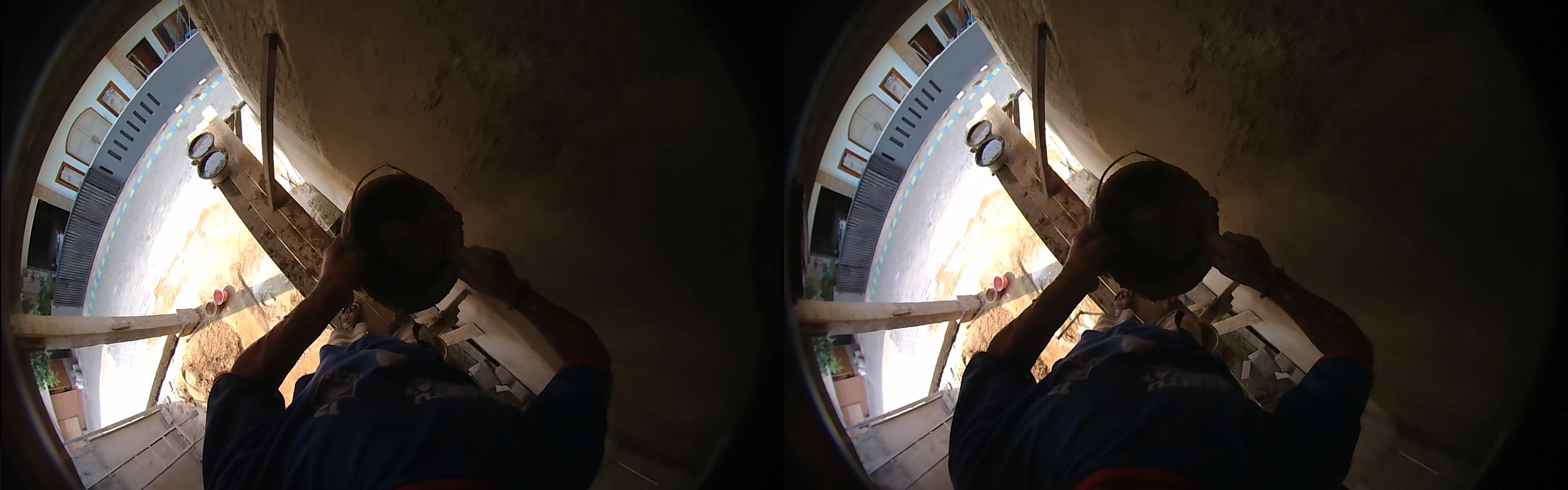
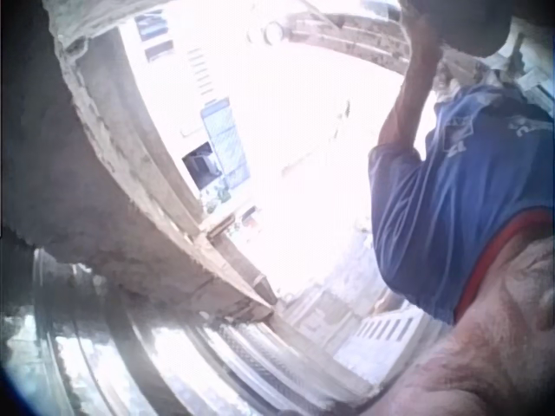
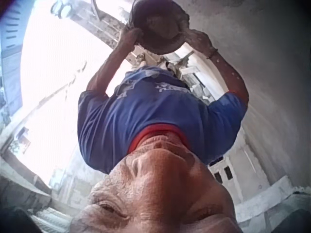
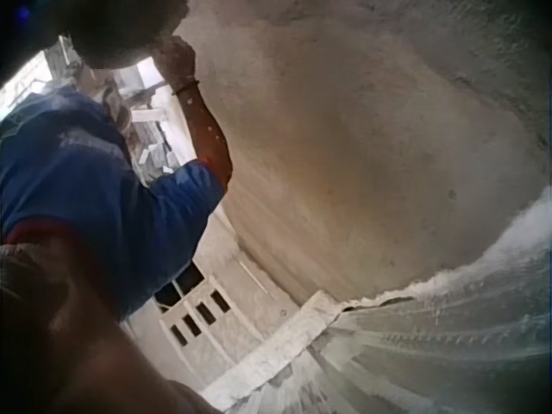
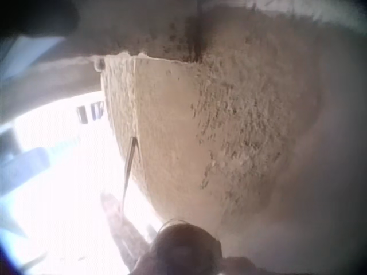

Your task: The person applies wet plaster to an interior wall using a trowel and then smooths it across the surface with a long wooden board.

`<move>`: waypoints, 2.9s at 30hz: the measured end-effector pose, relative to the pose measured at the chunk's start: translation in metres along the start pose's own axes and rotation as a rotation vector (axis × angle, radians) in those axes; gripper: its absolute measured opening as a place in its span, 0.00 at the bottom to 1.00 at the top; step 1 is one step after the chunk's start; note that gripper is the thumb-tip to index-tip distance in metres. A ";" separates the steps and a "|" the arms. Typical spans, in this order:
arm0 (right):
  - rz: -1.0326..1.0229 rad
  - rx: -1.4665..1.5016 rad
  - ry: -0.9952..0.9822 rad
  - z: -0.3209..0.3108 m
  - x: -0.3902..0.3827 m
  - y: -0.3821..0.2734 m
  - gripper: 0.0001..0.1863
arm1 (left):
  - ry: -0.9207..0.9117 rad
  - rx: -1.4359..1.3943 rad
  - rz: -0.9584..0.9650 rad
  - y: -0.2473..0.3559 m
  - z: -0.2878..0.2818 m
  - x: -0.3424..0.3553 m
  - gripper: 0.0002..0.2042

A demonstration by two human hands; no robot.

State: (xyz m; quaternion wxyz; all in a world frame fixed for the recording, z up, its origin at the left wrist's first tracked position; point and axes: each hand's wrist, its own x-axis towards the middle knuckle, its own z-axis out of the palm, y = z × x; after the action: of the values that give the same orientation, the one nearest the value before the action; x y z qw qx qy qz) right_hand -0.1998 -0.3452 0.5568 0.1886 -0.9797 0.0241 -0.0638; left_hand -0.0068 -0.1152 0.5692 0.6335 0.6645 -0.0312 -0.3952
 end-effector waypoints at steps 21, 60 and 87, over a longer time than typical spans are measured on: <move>-0.309 0.044 0.217 -0.402 0.080 -0.209 0.22 | 0.181 0.067 -0.035 -0.055 -0.040 0.013 0.08; -0.099 -0.359 -0.115 -0.049 -0.044 -0.007 0.07 | -0.133 -0.403 -0.112 -0.076 0.044 0.000 0.15; 0.047 0.210 0.112 0.113 0.111 0.006 0.21 | 0.444 -0.662 -0.061 -0.189 -0.108 0.101 0.19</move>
State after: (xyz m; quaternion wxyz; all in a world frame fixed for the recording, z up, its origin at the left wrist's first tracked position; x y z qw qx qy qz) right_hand -0.0750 -0.3176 0.4634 0.2901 -0.9486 0.0506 -0.1163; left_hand 0.0370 -0.0444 0.3442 0.7926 0.4945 0.2551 -0.2495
